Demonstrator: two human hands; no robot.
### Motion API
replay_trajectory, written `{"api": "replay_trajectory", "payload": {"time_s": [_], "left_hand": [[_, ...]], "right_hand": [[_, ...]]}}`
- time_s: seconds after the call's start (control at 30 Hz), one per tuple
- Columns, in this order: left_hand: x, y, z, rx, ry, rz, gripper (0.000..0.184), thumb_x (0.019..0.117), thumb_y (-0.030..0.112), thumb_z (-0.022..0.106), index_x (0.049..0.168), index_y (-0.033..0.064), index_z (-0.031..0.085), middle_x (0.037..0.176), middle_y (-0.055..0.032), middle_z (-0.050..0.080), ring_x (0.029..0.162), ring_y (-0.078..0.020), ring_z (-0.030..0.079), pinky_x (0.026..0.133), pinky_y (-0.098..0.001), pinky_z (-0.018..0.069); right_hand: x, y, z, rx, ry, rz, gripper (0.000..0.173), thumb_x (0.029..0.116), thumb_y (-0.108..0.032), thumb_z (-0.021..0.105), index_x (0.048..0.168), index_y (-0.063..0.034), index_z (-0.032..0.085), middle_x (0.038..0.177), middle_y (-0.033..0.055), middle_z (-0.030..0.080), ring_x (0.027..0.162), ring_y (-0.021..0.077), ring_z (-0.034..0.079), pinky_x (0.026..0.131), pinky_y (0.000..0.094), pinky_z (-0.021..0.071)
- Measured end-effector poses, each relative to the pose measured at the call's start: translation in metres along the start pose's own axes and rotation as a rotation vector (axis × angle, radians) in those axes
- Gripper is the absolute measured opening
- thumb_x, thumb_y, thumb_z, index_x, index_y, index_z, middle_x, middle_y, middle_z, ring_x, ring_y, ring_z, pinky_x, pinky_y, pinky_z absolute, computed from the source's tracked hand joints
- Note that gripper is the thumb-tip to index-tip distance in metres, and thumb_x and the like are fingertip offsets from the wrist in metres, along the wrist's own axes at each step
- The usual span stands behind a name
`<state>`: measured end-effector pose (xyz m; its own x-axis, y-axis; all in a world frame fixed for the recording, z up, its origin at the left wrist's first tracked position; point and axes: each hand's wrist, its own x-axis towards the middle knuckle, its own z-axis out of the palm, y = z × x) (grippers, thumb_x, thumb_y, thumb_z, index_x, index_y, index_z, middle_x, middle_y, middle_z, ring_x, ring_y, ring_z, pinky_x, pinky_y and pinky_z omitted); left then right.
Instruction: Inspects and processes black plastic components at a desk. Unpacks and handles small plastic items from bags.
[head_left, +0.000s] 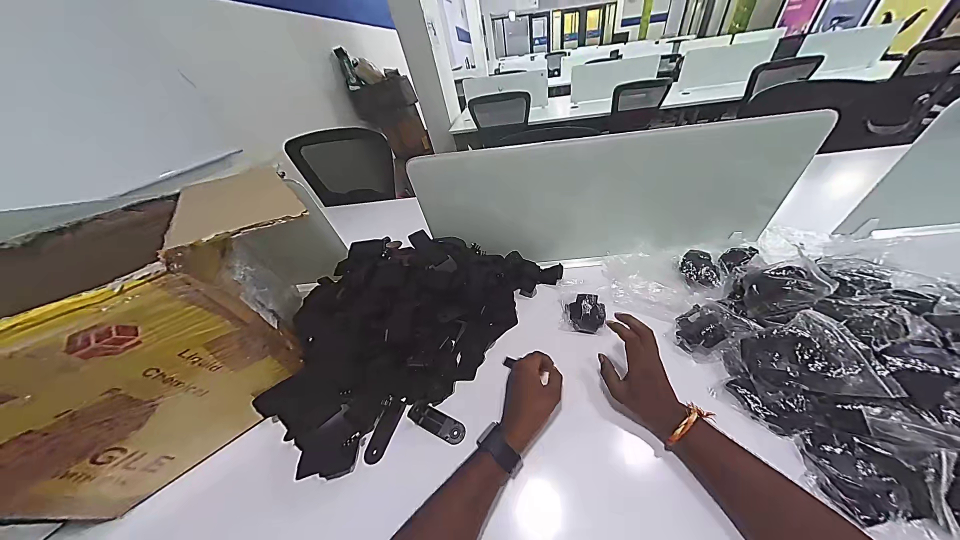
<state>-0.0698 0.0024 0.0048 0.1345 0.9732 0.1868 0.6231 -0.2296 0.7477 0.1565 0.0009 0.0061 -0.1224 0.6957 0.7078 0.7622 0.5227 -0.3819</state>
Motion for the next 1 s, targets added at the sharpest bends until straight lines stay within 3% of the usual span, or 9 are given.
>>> {"api": "replay_trajectory", "payload": {"time_s": [0.23,0.4,0.47,0.57,0.63,0.7,0.8,0.9,1.0], "left_hand": [[0.026,-0.026,-0.026,0.308,0.166,-0.107,0.028,0.0943,0.029,0.059,0.107,0.0094,0.074,0.113,-0.0112,0.071,0.112,-0.032,0.063,0.1,-0.0571,0.0451],[0.023,-0.023,-0.008,0.201,0.119,0.074,0.03,0.0977,0.025,0.058,0.113,0.0031,0.071,0.109,-0.0143,0.069,0.097,-0.0251,0.068,0.091,-0.0411,0.0564],[0.024,-0.027,-0.009,0.024,0.164,0.128,0.032,0.1014,0.022,0.056,0.122,-0.0003,0.067,0.114,-0.0159,0.068,0.092,-0.0196,0.07,0.085,-0.0347,0.0593],[0.024,-0.032,-0.01,-0.302,0.15,0.169,0.042,0.1046,0.02,0.053,0.138,-0.0042,0.056,0.135,-0.0207,0.062,0.115,-0.0225,0.068,0.097,-0.0363,0.058],[0.019,-0.025,-0.011,-0.41,0.068,0.148,0.046,0.1032,0.021,0.056,0.141,-0.0051,0.054,0.133,-0.0202,0.064,0.115,-0.0227,0.067,0.099,-0.0379,0.057],[0.01,-0.012,-0.007,-0.408,-0.035,0.068,0.045,0.0996,0.021,0.061,0.136,-0.005,0.058,0.115,-0.0151,0.071,0.097,-0.0169,0.07,0.089,-0.0345,0.0587],[0.003,0.006,0.004,-0.357,-0.088,-0.073,0.036,0.0954,0.019,0.066,0.124,-0.0027,0.066,0.094,-0.0102,0.073,0.078,-0.0139,0.069,0.076,-0.0328,0.0591],[0.006,0.014,0.008,-0.479,0.0,-0.19,0.029,0.0916,0.007,0.07,0.118,-0.0057,0.067,0.088,-0.0123,0.074,0.073,-0.016,0.07,0.072,-0.0354,0.06],[0.009,0.016,0.004,-0.687,0.147,-0.252,0.039,0.0874,-0.001,0.074,0.122,-0.009,0.058,0.085,-0.0157,0.073,0.069,-0.018,0.07,0.066,-0.0345,0.0594]], "right_hand": [[0.018,0.023,0.018,0.035,-0.253,0.33,0.084,0.0887,-0.04,0.07,0.157,-0.0067,0.036,0.164,0.0199,0.032,0.152,0.0328,0.031,0.122,0.0484,0.0324],[0.077,0.009,0.047,-0.184,-0.417,0.564,0.108,0.0758,-0.082,0.064,0.163,-0.0268,0.03,0.166,0.0197,0.028,0.144,0.0449,0.039,0.108,0.0769,0.0289],[0.087,0.0,0.058,-0.19,-0.473,0.568,0.087,0.082,-0.073,0.064,0.153,-0.0261,0.045,0.153,0.0167,0.046,0.135,0.0444,0.048,0.104,0.0794,0.0296],[0.07,-0.008,0.054,-0.008,-0.544,0.272,0.04,0.0858,-0.032,0.068,0.119,-0.0095,0.066,0.127,0.0158,0.062,0.121,0.0373,0.058,0.099,0.0642,0.0446],[0.057,-0.007,0.038,0.174,-0.693,0.01,0.014,0.0863,-0.017,0.066,0.097,-0.0093,0.068,0.139,0.0074,0.061,0.136,0.0301,0.05,0.109,0.063,0.038],[0.05,-0.016,0.017,0.104,-0.872,-0.098,0.013,0.0871,-0.005,0.064,0.096,-0.0111,0.071,0.16,0.003,0.044,0.155,0.0344,0.024,0.114,0.0768,0.016],[0.038,-0.021,0.001,-0.028,-0.812,-0.081,0.023,0.0831,0.0,0.068,0.099,-0.0148,0.075,0.165,0.0042,0.037,0.157,0.0388,0.016,0.114,0.0796,0.0116],[0.034,-0.027,-0.006,-0.02,-0.66,0.006,0.035,0.0826,0.001,0.064,0.111,-0.015,0.076,0.164,0.0089,0.038,0.155,0.0397,0.023,0.115,0.0731,0.0217],[0.027,-0.033,-0.004,0.017,-0.383,0.091,0.03,0.0874,-0.012,0.06,0.113,-0.0138,0.075,0.144,0.0123,0.058,0.134,0.0361,0.052,0.103,0.0595,0.045]]}}
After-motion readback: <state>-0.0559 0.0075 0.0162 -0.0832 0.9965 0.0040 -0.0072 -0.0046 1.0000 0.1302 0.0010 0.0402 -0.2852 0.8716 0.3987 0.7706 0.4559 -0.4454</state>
